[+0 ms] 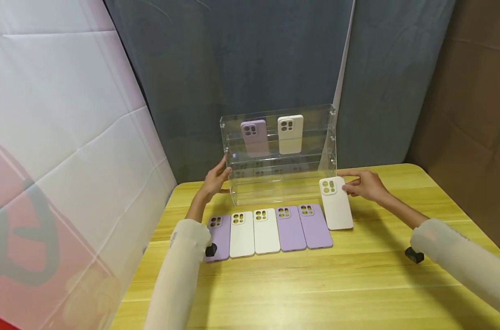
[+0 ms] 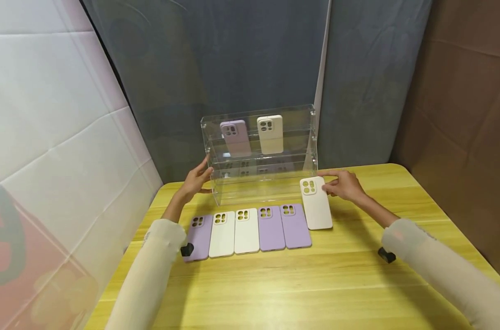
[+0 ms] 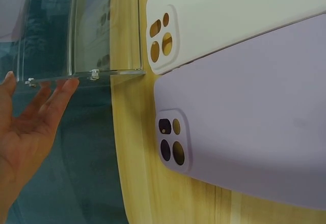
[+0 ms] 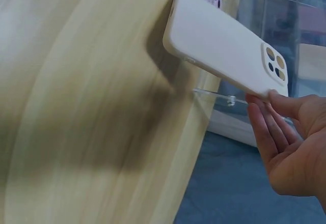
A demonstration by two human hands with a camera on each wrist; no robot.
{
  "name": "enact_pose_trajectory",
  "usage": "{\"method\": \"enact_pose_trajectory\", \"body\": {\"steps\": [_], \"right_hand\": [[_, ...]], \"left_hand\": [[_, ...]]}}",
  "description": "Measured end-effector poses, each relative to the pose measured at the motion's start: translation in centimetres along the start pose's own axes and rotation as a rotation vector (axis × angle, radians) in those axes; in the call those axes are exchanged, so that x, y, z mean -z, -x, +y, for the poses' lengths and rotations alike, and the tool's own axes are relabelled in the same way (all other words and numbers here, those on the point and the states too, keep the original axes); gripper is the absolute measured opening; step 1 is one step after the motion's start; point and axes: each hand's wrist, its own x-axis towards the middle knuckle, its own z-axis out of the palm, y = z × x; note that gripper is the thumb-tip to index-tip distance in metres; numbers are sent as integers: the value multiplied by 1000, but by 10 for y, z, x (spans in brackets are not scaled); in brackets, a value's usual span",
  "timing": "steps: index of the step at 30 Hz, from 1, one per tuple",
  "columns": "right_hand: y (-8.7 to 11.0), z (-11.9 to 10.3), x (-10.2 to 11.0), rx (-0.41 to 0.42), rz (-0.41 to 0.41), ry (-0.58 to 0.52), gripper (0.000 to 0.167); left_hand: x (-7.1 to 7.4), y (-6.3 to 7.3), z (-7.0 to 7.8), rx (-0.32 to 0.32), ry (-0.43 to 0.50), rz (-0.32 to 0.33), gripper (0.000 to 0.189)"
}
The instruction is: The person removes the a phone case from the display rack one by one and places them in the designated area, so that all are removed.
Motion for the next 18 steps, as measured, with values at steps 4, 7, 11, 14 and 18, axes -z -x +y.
{"method": "enact_pose_trajectory", "body": {"steps": [4,7,11,14,18], "right_hand": [[3,7,-4,-34,-16,-37,46],[6,12,-9,-41,-8,-56,45],[9,19,-16,-26,8,-62,44],[10,25,-22,-29,21,-62,42],[11,35,-29,-70,38,-48,41]], "left_hand": [[0,-1,0,3,0,0,65],[0,0,-1,10,3,2,65],[1,1,0,24,9,-2,65],[1,3,4,35,29,-14,65],[0,10,18,47,50,-37,66]]}}
